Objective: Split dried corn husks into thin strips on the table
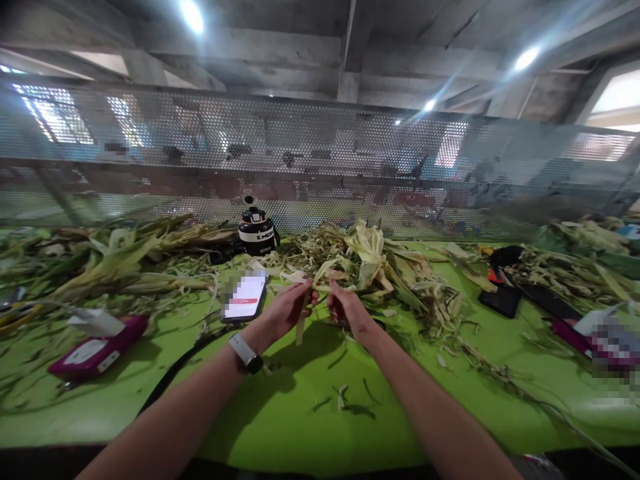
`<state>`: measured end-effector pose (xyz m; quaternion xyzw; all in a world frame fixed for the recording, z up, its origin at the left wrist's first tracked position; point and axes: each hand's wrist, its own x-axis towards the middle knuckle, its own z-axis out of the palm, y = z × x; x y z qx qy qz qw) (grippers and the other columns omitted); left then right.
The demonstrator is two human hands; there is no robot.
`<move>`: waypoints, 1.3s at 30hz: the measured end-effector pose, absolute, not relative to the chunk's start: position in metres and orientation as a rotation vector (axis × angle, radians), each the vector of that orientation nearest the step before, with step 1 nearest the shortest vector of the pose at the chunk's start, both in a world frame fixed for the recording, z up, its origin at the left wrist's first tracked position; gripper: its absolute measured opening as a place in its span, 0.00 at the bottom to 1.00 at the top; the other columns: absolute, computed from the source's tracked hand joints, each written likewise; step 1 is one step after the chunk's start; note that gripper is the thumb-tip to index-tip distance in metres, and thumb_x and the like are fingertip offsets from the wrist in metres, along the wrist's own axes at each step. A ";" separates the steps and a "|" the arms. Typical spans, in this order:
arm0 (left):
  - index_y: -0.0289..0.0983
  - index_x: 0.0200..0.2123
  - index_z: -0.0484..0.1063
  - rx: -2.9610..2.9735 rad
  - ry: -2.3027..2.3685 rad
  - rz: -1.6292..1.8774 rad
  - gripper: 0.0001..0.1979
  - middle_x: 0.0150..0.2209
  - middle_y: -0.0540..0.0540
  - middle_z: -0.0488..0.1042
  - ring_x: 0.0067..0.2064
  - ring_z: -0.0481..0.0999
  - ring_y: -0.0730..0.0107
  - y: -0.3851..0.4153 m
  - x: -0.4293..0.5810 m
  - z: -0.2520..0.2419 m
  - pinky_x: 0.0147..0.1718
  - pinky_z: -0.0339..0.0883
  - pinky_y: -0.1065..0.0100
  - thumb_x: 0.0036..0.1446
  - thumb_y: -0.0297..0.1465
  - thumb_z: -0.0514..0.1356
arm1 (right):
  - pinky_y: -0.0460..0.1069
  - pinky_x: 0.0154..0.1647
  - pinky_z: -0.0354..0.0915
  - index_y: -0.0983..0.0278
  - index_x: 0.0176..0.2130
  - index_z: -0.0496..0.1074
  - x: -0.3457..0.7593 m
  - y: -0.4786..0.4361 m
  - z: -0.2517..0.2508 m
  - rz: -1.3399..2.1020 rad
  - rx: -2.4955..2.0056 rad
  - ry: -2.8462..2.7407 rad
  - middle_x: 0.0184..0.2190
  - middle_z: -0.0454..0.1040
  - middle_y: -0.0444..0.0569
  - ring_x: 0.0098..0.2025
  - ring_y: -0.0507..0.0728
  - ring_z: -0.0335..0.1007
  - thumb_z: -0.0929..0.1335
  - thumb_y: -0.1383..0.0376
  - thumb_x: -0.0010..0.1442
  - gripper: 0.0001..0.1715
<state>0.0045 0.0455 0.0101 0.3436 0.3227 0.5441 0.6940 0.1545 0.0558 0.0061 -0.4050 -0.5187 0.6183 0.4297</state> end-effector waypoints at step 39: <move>0.35 0.22 0.65 1.469 0.670 0.692 0.18 0.16 0.55 0.61 0.17 0.53 0.82 0.028 0.005 0.016 0.17 0.44 0.74 0.51 0.44 0.59 | 0.51 0.34 0.63 0.61 0.29 0.75 0.155 0.052 0.010 1.311 -0.896 -1.483 0.33 0.74 0.49 0.35 0.58 0.68 0.70 0.53 0.48 0.14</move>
